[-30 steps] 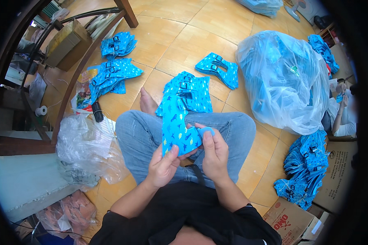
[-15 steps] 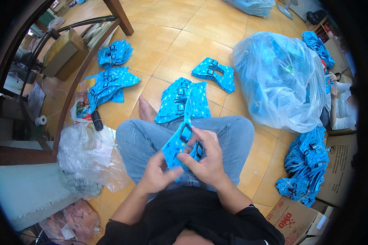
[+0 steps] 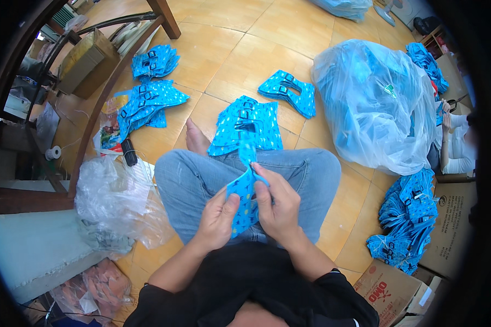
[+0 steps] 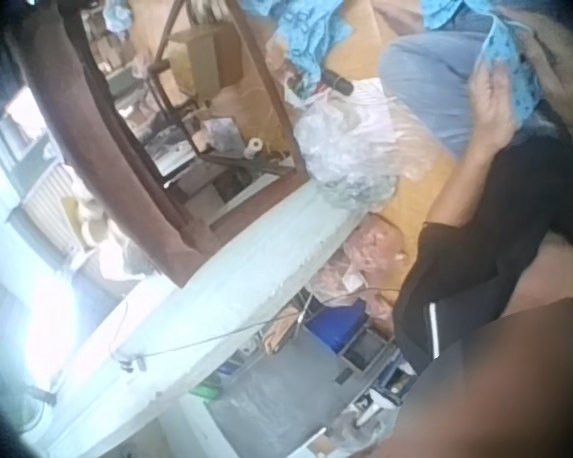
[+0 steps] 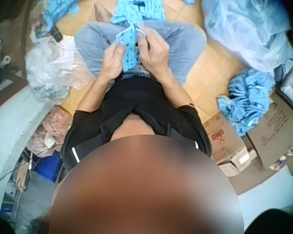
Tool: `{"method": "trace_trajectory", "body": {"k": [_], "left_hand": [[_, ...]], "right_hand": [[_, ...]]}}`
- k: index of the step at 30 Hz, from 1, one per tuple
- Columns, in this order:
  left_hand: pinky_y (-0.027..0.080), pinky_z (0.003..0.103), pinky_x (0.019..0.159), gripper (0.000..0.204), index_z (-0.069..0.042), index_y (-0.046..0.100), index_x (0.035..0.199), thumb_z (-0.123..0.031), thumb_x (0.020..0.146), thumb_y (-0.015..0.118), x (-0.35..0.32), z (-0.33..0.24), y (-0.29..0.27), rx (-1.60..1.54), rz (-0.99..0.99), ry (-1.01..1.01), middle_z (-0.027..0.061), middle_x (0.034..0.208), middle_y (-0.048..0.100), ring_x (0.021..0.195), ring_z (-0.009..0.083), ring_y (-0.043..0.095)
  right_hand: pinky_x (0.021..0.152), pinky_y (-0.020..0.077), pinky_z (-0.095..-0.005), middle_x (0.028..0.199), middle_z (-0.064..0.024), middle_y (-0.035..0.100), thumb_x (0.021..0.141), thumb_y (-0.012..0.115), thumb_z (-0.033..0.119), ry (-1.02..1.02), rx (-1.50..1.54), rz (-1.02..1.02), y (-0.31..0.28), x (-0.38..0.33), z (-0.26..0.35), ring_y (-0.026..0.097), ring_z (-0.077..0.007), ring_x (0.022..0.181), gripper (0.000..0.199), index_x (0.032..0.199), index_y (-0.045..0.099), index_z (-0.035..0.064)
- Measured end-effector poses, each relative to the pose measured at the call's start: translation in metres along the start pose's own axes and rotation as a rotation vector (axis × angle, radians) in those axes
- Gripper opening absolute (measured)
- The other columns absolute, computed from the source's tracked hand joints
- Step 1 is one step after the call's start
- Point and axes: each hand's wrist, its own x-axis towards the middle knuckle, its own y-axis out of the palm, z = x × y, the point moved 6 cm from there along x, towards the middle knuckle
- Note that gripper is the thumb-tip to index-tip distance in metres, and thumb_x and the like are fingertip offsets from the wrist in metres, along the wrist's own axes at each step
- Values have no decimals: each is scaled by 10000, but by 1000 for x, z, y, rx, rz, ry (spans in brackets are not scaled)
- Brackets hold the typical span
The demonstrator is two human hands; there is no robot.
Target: The person folds blue patterned fabric harnesses, stacks them, and ties bundles with a white string. The person also places tied bundles into a large plastic bag and continues folding more harnesses.
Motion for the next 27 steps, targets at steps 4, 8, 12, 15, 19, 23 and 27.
{"method": "trace_trajectory", "body": {"k": [4, 8, 12, 15, 19, 23, 27], "left_hand": [[483, 275, 861, 498, 23, 521, 1272, -390, 1020, 405, -3, 2, 4, -149, 13, -36, 85, 1131, 624, 1004, 109, 581], [494, 283, 859, 501, 23, 519, 1270, -395, 1017, 407, -2, 2, 3, -103, 19, -40, 88, 1133, 625, 997, 119, 591], [518, 349, 879, 505, 36, 508, 1256, -395, 1012, 413, 0, -1, -2, -266, 47, -60, 140, 1168, 618, 1015, 191, 626], [539, 403, 873, 500, 48, 505, 1240, -387, 1007, 423, -2, -9, -21, -295, 71, -54, 182, 1165, 622, 1000, 248, 653], [561, 398, 838, 467, 60, 494, 1238, -341, 1001, 463, -3, -17, -44, -205, 77, -3, 179, 1091, 653, 968, 257, 670], [540, 362, 849, 315, 36, 564, 1178, -207, 980, 531, 8, -23, -59, -18, 14, 81, 161, 1065, 664, 967, 251, 664], [486, 319, 866, 156, -7, 673, 1032, -56, 893, 623, 14, -47, -61, 551, -133, 383, 114, 1050, 678, 992, 234, 636]], "right_hand": [[600, 514, -271, 827, -115, 669, 959, 548, 127, 314, 275, 48, 1, -6, -15, 657, -163, 669, 234, 1118, 629, -24], [564, 503, -255, 776, -83, 668, 984, 522, 168, 386, 420, 10, 1, -8, -19, 637, -117, 610, 250, 1089, 634, -29], [756, 507, -289, 958, -117, 660, 969, 555, 198, 215, 301, -5, -11, -2, -15, 645, -152, 861, 285, 1131, 614, -29], [908, 458, -318, 1116, -138, 620, 953, 583, 206, -49, -113, -201, -38, 9, -13, 585, -175, 1065, 322, 1172, 593, -30], [952, 422, -317, 1140, -150, 604, 934, 607, 184, 343, 212, 15, -42, 6, -52, 555, -183, 1100, 333, 1181, 582, -37], [923, 431, -307, 1018, -130, 647, 913, 617, 112, 399, 358, 98, -37, -7, -63, 591, -190, 1015, 214, 1084, 628, -16], [998, 395, -433, 1069, -116, 662, 878, 641, 64, 59, 69, -33, -45, -5, -55, 578, -303, 1113, 164, 1039, 660, 39]]}}
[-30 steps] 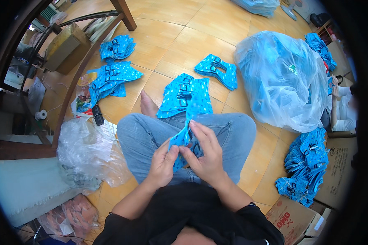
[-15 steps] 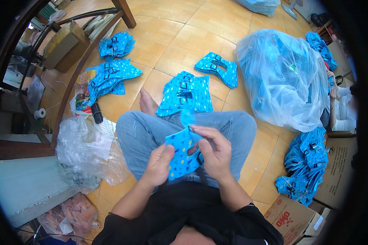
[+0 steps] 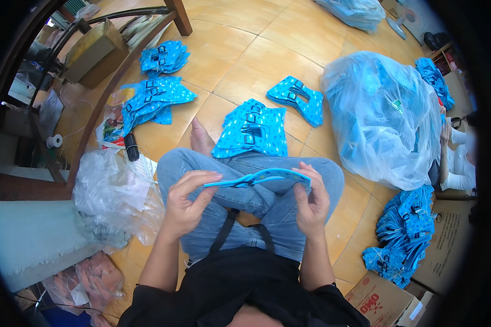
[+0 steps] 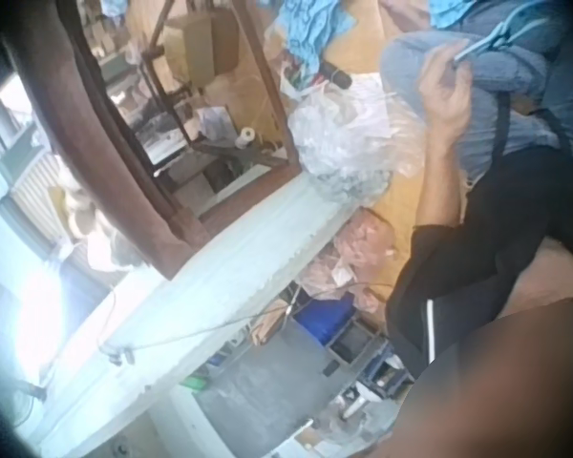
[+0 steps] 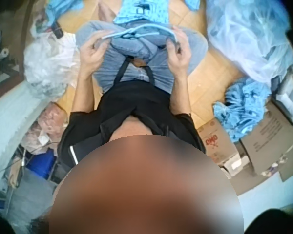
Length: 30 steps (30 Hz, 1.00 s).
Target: The person folds blue patterned fabric harnesses, stacks them, and ties bundles with a white string. The person also places tied bundles into a large plastic bag and continues folding more harnesses.
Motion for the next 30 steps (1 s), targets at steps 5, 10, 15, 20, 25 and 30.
{"method": "trace_trajectory", "body": {"k": [5, 10, 15, 20, 25, 30], "left_hand": [[459, 359, 926, 184, -18, 680, 1032, 5, 854, 638, 3, -4, -3, 5, -53, 63, 119, 1062, 677, 1077, 280, 611], [434, 365, 962, 222, -18, 659, 1079, -4, 858, 639, 3, -1, -5, -4, -63, 92, 110, 1081, 670, 1116, 268, 590], [429, 324, 952, 357, -3, 556, 1239, -67, 897, 636, 0, 10, -1, -195, -210, -127, 95, 1099, 641, 1082, 174, 572], [486, 249, 792, 371, 5, 539, 1261, -115, 921, 626, -8, 19, 1, -394, -193, -297, 78, 1072, 630, 912, 96, 595], [510, 250, 711, 301, 14, 586, 1196, -137, 937, 604, -9, 28, -5, -447, -161, -314, 66, 1035, 642, 832, 86, 606], [527, 271, 671, 305, 35, 602, 1164, -174, 941, 604, -7, 27, -3, -626, -202, -311, 99, 1010, 668, 837, 144, 662]], "right_hand": [[1049, 343, -492, 1119, -111, 651, 845, 665, 53, -41, -26, -16, 1, 2, -1, 546, -337, 1180, 200, 1044, 665, 56], [1004, 398, -441, 1114, -128, 648, 839, 670, 41, -55, -77, -10, 3, 1, 0, 584, -313, 1115, 211, 1050, 662, 51], [802, 462, -274, 1022, -78, 641, 912, 618, 70, 216, 219, -38, 1, -7, -8, 595, -150, 908, 175, 1077, 634, 14], [727, 445, -223, 989, -44, 622, 953, 575, 93, 342, 449, -126, 5, -10, -6, 549, -66, 846, 335, 1263, 497, -8], [777, 455, -219, 1008, -56, 626, 955, 564, 86, 380, 591, -182, 6, -7, -6, 569, -74, 896, 497, 1399, 362, -11], [792, 501, -281, 1109, -87, 625, 989, 489, 142, 329, 796, -85, 5, -4, -3, 598, -149, 995, 469, 1413, 345, -1]]}}
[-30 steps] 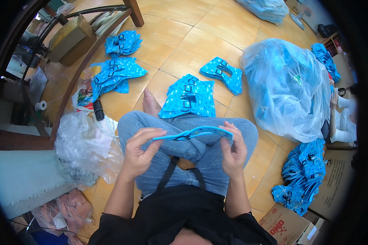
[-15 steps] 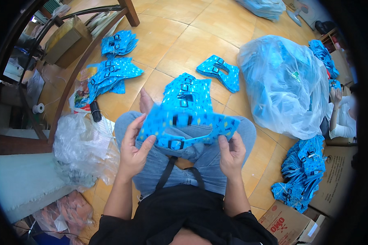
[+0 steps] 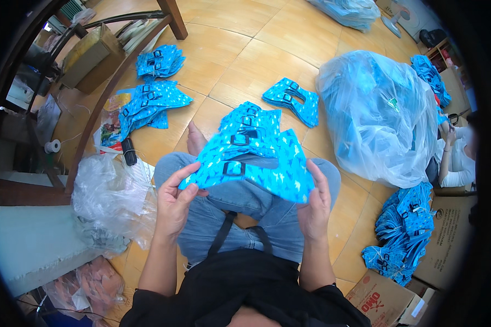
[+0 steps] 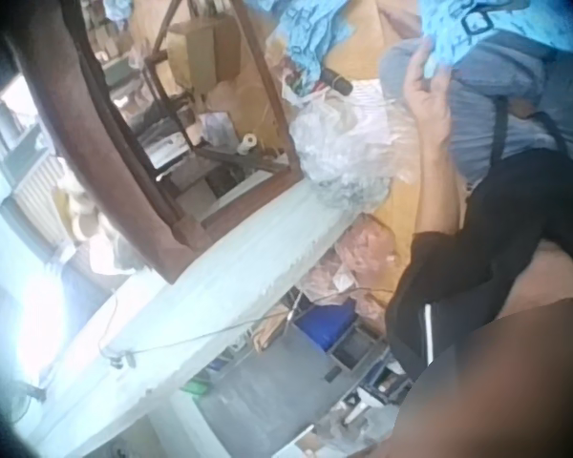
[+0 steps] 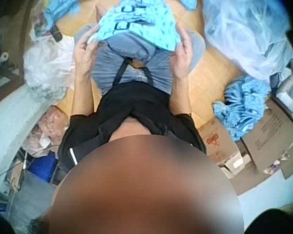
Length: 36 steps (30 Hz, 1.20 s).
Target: The person folds blue patterned fabric harnesses, stacks them, and ties bundles with a white string. The person also places tied bundles into a large plastic bag and continues folding more harnesses.
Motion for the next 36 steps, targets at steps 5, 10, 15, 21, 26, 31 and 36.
{"method": "trace_trajectory", "body": {"k": [5, 10, 15, 21, 26, 31, 36], "left_hand": [[523, 265, 637, 394, 57, 625, 1099, -307, 959, 571, 1, -3, -5, 182, -56, -56, 158, 886, 701, 767, 205, 698], [519, 262, 619, 421, 54, 649, 1043, -349, 960, 560, -1, -5, -6, 265, -25, -52, 160, 834, 701, 718, 202, 695], [541, 253, 701, 283, 30, 612, 1156, -147, 936, 600, 2, -8, 1, 170, 36, 22, 136, 1008, 675, 855, 156, 674], [559, 266, 781, 492, 17, 437, 1366, 22, 897, 584, 6, -13, 10, 90, 53, 132, 127, 1244, 576, 993, 129, 630], [560, 269, 785, 592, 0, 329, 1441, 27, 902, 570, 11, -10, 11, 82, 72, 65, 132, 1281, 555, 1001, 133, 628], [562, 278, 793, 570, 8, 334, 1437, 17, 913, 556, 12, 6, 9, 57, 57, -1, 128, 1234, 587, 987, 140, 634], [558, 288, 750, 497, 9, 422, 1391, -25, 919, 572, 28, 19, -15, 180, 31, -30, 117, 1147, 638, 926, 144, 648]], "right_hand": [[671, 523, -252, 994, -121, 675, 990, 523, 220, -66, -372, -2, -5, 0, 6, 644, -144, 861, 316, 1195, 540, -20], [579, 492, -227, 801, -135, 692, 985, 536, 287, 20, -381, -147, -20, 2, 4, 647, -138, 644, 300, 956, 605, -4], [588, 500, -234, 893, -137, 681, 986, 514, 198, 29, -218, -134, -23, 6, -2, 654, -141, 726, 235, 1060, 600, -7], [595, 506, -245, 1022, -109, 649, 968, 489, 112, -1, -231, -206, -26, 13, -12, 641, -133, 761, 295, 1234, 515, -11], [615, 512, -244, 1033, -97, 640, 966, 501, 106, 29, -173, -199, -23, 18, -15, 633, -131, 758, 393, 1337, 437, -10], [623, 512, -253, 948, -91, 654, 969, 544, 146, 85, -224, -226, -21, 22, -25, 640, -132, 754, 396, 1319, 449, -13], [628, 507, -256, 842, -71, 648, 974, 550, 177, 170, -257, -183, -28, 45, -41, 615, -115, 704, 338, 1249, 489, -10]]}}
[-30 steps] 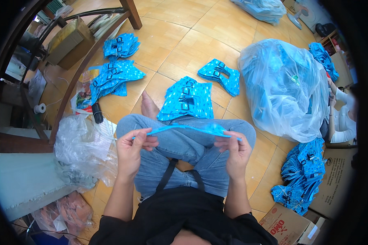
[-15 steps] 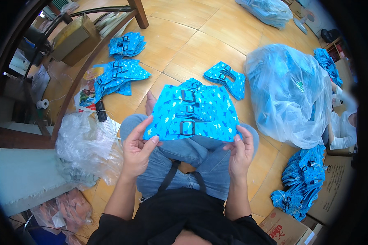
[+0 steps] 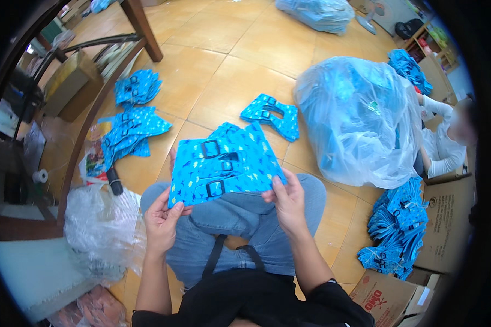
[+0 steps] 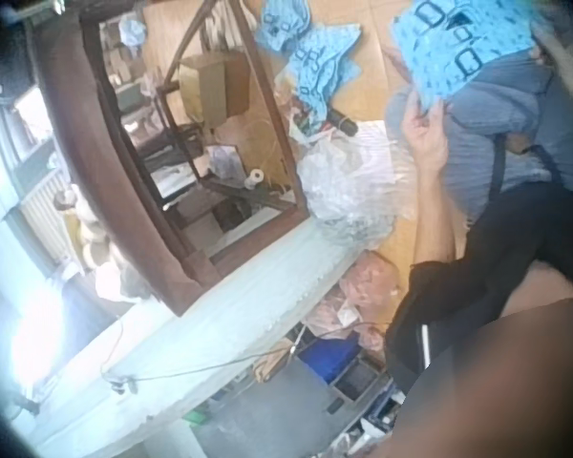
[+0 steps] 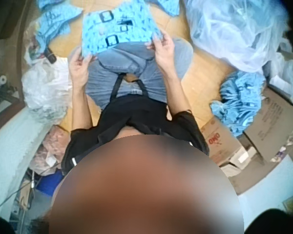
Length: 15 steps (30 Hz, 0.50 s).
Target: The person folds blue patterned fabric harnesses, stacks them, and ties bundles with a white string. The person also places tied bundles into a large plastic bag and continues folding more harnesses.
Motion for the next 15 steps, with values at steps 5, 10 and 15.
{"method": "trace_trajectory", "body": {"k": [5, 10, 15], "left_hand": [[470, 381, 875, 452, -12, 535, 1295, -168, 881, 629, 25, 5, -32, 981, -213, 286, 167, 1078, 655, 1003, 273, 622], [414, 429, 940, 340, -44, 666, 1082, -284, 843, 632, 33, 25, -37, 1319, -320, 345, 150, 1035, 659, 1025, 333, 582], [427, 440, 897, 294, -61, 674, 1010, -292, 835, 625, 34, 23, -39, 1246, -322, 280, 128, 955, 655, 976, 316, 589]], "right_hand": [[641, 495, -242, 916, -61, 619, 995, 505, 194, -90, 166, -182, -37, 102, -5, 589, -105, 695, 355, 1297, 420, 30], [611, 496, -247, 967, -58, 600, 996, 475, 151, 24, 250, -318, -83, 210, -63, 594, -125, 705, 289, 1273, 427, 83], [598, 480, -266, 820, -38, 608, 931, 541, 92, 42, 196, -362, -125, 266, -146, 589, -138, 689, 59, 968, 584, 77]]}}
